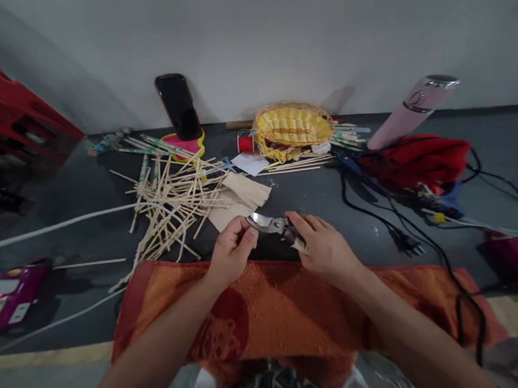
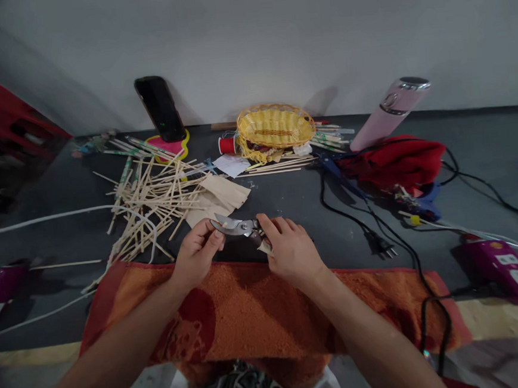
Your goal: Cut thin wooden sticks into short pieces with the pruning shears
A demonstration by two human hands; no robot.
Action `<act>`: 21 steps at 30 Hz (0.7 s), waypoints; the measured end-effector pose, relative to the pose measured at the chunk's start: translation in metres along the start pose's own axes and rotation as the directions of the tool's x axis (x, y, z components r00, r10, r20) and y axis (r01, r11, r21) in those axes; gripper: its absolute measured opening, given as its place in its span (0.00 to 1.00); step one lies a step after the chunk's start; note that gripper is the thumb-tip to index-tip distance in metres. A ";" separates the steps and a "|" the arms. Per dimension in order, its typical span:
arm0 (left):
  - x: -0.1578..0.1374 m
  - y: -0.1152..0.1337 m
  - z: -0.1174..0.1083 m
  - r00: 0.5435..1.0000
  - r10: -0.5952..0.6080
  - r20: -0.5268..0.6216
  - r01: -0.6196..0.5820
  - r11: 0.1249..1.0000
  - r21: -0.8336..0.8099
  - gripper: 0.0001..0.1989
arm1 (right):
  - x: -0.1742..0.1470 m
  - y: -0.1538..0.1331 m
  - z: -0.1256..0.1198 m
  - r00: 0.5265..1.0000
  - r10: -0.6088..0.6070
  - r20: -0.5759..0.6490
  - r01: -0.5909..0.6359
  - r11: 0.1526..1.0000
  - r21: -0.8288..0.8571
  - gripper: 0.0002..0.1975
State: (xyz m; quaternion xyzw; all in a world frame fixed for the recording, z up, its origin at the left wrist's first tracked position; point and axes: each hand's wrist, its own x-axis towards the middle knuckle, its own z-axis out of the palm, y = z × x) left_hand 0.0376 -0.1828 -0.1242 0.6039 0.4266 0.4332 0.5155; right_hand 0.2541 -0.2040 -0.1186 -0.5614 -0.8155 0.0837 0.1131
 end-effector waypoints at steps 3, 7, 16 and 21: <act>0.000 -0.001 0.000 1.000 0.000 -0.001 0.000 0.999 -0.032 0.12 | 0.000 0.001 -0.001 1.000 -0.006 0.006 0.006 1.000 -0.007 0.32; 0.000 -0.005 0.000 0.999 -0.031 0.017 0.034 0.983 -0.181 0.13 | 0.001 0.002 -0.001 1.000 -0.007 0.004 0.007 1.000 -0.007 0.31; 0.001 -0.007 -0.004 0.970 -0.150 0.191 0.223 0.864 -0.451 0.13 | 0.003 0.008 0.000 0.997 -0.059 0.045 0.057 0.997 0.050 0.32; 0.002 -0.007 -0.003 0.964 -0.194 0.180 0.257 0.846 -0.468 0.13 | 0.001 0.007 0.000 0.998 -0.065 0.022 0.064 0.997 0.039 0.27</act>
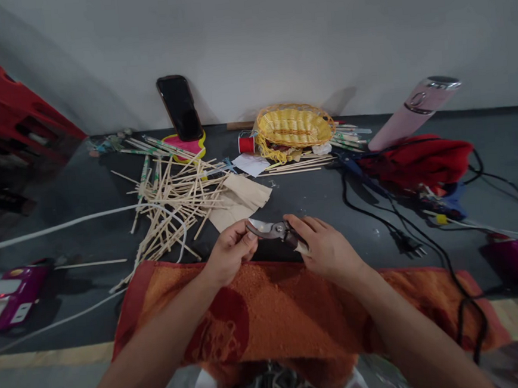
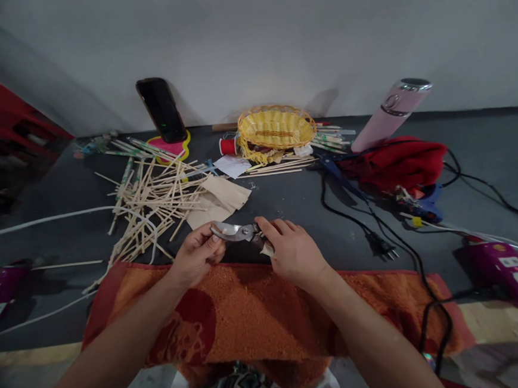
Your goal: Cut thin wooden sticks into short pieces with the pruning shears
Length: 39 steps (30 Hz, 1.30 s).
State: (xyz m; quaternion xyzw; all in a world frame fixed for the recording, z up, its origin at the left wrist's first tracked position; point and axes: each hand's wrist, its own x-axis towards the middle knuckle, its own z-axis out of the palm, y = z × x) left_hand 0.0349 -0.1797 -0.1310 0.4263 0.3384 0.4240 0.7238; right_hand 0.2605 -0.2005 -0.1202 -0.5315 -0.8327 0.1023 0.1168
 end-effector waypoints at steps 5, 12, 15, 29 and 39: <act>0.001 -0.003 0.002 1.000 0.007 -0.005 -0.007 1.000 -0.013 0.11 | -0.002 -0.001 -0.003 0.999 0.006 0.032 -0.004 0.999 -0.053 0.27; 0.001 0.000 0.006 0.989 0.130 -0.064 -0.106 0.951 0.290 0.12 | -0.001 0.004 -0.001 0.999 0.039 0.023 -0.038 0.999 -0.036 0.29; 0.001 0.002 0.008 0.981 0.161 -0.107 -0.108 0.915 0.388 0.11 | 0.001 0.006 0.000 0.999 0.045 0.012 -0.044 0.998 -0.036 0.30; 0.000 0.003 0.005 0.990 0.120 -0.074 -0.096 0.957 0.272 0.13 | 0.002 0.004 0.000 1.000 0.012 -0.028 -0.013 1.000 -0.027 0.28; -0.001 0.005 0.004 0.993 0.100 -0.062 -0.087 0.979 0.183 0.14 | 0.003 0.002 -0.004 0.999 0.014 -0.030 -0.016 0.998 -0.061 0.29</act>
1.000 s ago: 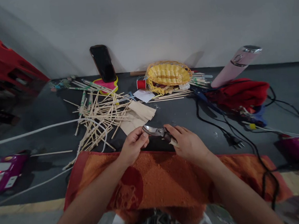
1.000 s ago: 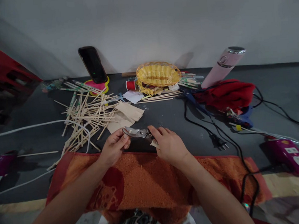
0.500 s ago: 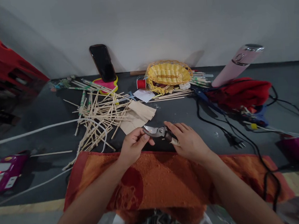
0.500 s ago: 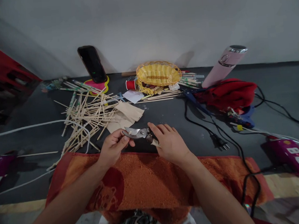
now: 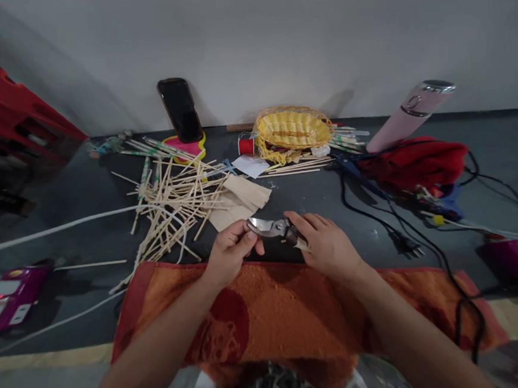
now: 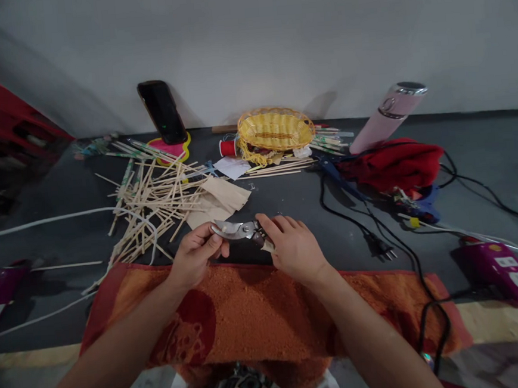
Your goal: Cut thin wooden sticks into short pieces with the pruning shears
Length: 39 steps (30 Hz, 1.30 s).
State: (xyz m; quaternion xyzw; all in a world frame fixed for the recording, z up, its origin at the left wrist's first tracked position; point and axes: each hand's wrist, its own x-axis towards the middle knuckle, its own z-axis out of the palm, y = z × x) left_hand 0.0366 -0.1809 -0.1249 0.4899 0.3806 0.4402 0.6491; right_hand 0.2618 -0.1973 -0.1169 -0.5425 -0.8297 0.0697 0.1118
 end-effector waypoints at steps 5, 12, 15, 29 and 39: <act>0.001 0.000 -0.004 0.986 -0.121 0.111 0.133 0.985 -0.109 0.14 | 0.001 0.005 0.000 0.998 -0.048 0.028 0.046 0.997 0.067 0.34; 0.002 0.000 -0.008 0.974 -0.173 0.145 0.197 0.966 -0.167 0.12 | 0.001 0.004 -0.001 0.999 -0.038 0.012 0.037 0.997 0.072 0.28; 0.002 0.003 -0.008 0.976 -0.173 0.134 0.195 0.964 -0.178 0.12 | 0.000 0.001 0.000 1.000 -0.022 -0.010 0.023 0.999 0.048 0.27; 0.004 -0.001 -0.005 0.998 0.037 -0.055 -0.028 0.989 0.148 0.11 | 0.000 -0.002 -0.001 0.999 0.045 0.024 -0.045 0.999 0.009 0.30; 0.002 0.000 -0.007 0.999 0.003 0.034 -0.005 0.998 0.063 0.12 | 0.000 0.003 0.000 1.000 0.003 0.028 -0.004 0.999 0.032 0.30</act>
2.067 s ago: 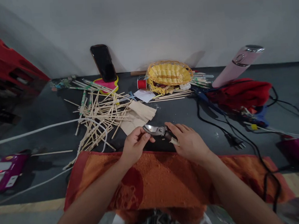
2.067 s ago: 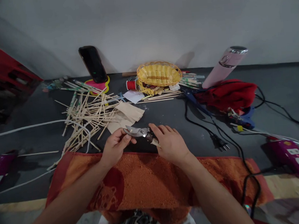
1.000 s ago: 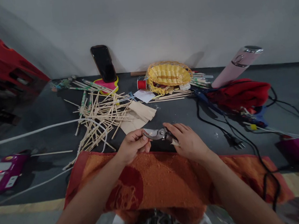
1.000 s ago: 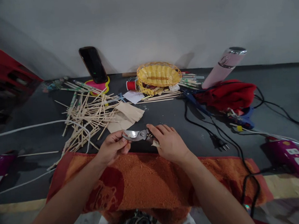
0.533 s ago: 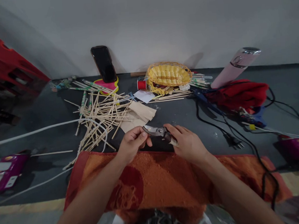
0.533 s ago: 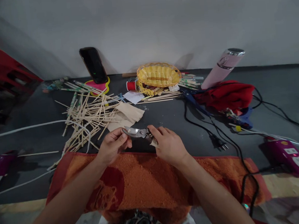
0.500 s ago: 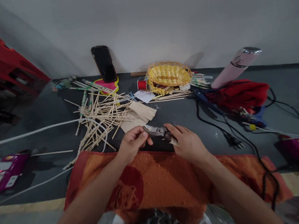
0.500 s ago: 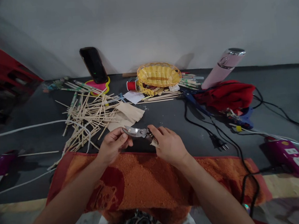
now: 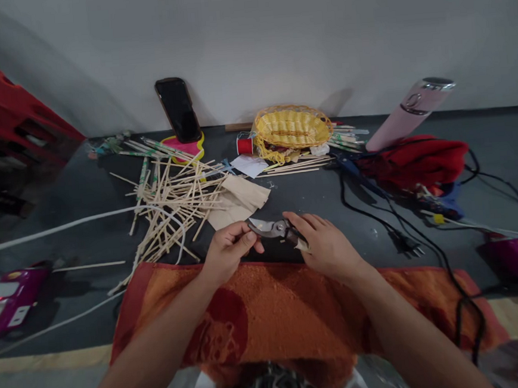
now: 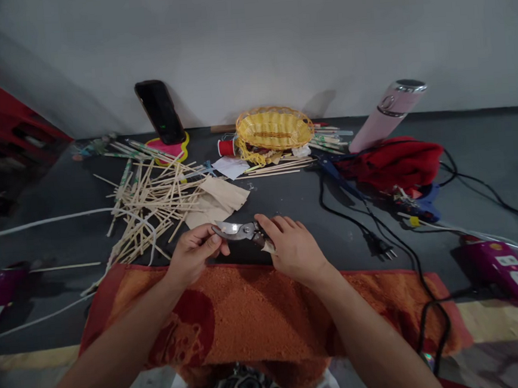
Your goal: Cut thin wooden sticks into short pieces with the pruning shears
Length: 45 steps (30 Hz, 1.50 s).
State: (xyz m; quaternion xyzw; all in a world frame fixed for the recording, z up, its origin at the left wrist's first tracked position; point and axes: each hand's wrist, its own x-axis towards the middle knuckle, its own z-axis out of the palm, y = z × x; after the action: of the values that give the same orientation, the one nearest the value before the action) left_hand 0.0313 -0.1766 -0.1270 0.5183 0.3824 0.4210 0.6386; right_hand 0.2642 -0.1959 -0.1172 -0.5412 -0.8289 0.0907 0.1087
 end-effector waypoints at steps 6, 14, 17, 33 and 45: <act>-0.001 0.004 0.001 1.000 -0.016 0.006 0.016 0.997 -0.078 0.13 | -0.002 -0.005 0.002 0.998 0.023 -0.066 -0.025 0.999 -0.027 0.24; 0.001 -0.001 0.004 0.995 0.013 -0.095 -0.012 1.000 0.010 0.10 | -0.001 -0.001 0.001 0.999 0.026 -0.026 -0.027 0.999 -0.041 0.27; 0.000 -0.002 0.003 0.995 0.034 -0.093 -0.028 0.998 0.060 0.10 | 0.000 0.001 0.000 1.000 0.006 0.002 -0.006 0.999 -0.048 0.31; -0.002 0.003 0.002 0.999 -0.044 0.009 0.045 0.992 -0.120 0.13 | -0.003 -0.001 -0.004 0.999 -0.004 -0.045 0.002 1.000 -0.030 0.27; 0.000 0.008 0.000 0.988 -0.143 0.054 0.153 0.924 -0.351 0.14 | 0.004 0.021 -0.007 0.996 -0.009 -0.089 0.019 0.992 0.122 0.30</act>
State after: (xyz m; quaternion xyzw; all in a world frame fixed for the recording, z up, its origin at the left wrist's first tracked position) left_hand 0.0307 -0.1756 -0.1189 0.3704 0.3298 0.4262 0.7565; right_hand 0.2834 -0.1840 -0.1157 -0.5311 -0.8200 0.1166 0.1786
